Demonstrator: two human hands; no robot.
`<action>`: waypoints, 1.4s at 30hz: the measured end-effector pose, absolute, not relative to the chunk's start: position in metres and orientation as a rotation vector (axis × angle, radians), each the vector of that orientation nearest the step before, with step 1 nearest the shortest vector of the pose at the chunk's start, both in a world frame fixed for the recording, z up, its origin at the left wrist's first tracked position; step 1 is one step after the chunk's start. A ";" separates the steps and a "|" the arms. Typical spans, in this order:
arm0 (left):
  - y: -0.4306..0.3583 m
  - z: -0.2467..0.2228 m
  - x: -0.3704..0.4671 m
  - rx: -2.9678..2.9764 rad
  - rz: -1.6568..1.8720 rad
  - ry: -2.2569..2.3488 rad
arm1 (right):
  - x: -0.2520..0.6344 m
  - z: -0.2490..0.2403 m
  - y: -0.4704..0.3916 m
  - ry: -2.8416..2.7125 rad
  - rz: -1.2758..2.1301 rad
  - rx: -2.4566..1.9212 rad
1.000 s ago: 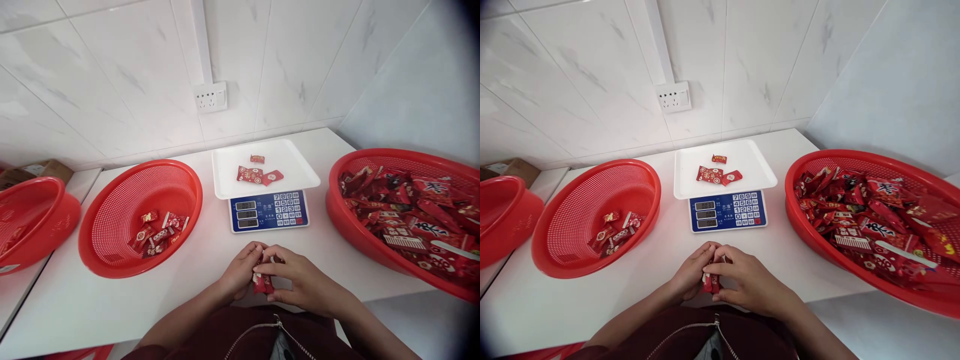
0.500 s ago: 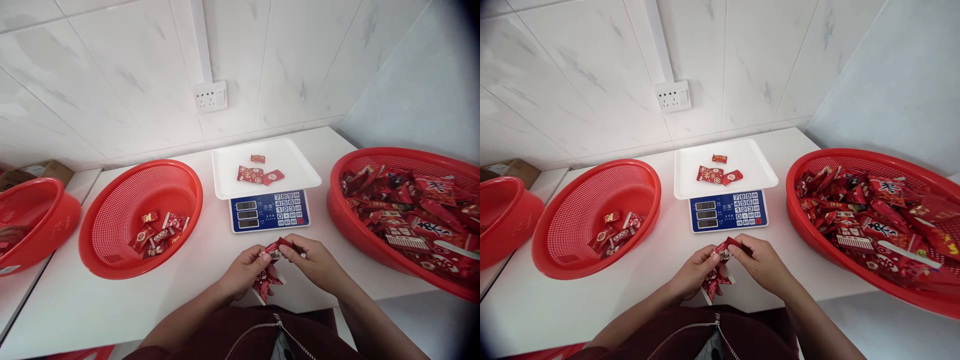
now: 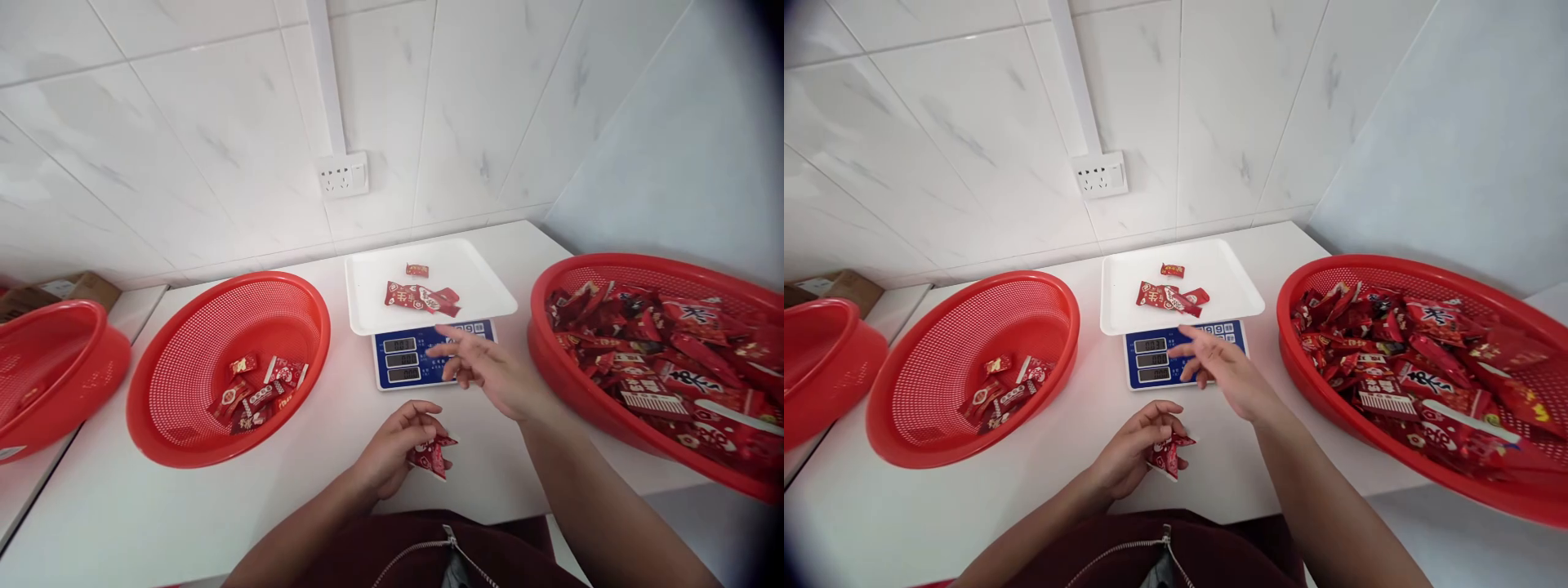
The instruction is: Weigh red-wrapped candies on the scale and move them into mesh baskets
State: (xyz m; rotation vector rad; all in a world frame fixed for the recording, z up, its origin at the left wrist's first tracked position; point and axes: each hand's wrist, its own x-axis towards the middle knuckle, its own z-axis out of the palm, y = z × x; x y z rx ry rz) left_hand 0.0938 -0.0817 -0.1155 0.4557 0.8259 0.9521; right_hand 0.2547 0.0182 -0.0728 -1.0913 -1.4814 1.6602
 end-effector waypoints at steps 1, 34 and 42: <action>-0.082 -0.115 0.093 0.452 0.956 0.814 | 0.253 -0.072 0.016 -1.589 1.676 -1.100; -0.084 -0.122 0.098 0.765 1.013 0.972 | 0.277 -0.095 -0.018 -1.826 1.901 -1.209; -0.084 -0.117 0.095 0.767 1.021 0.937 | 0.261 -0.075 0.026 -1.203 1.647 -1.164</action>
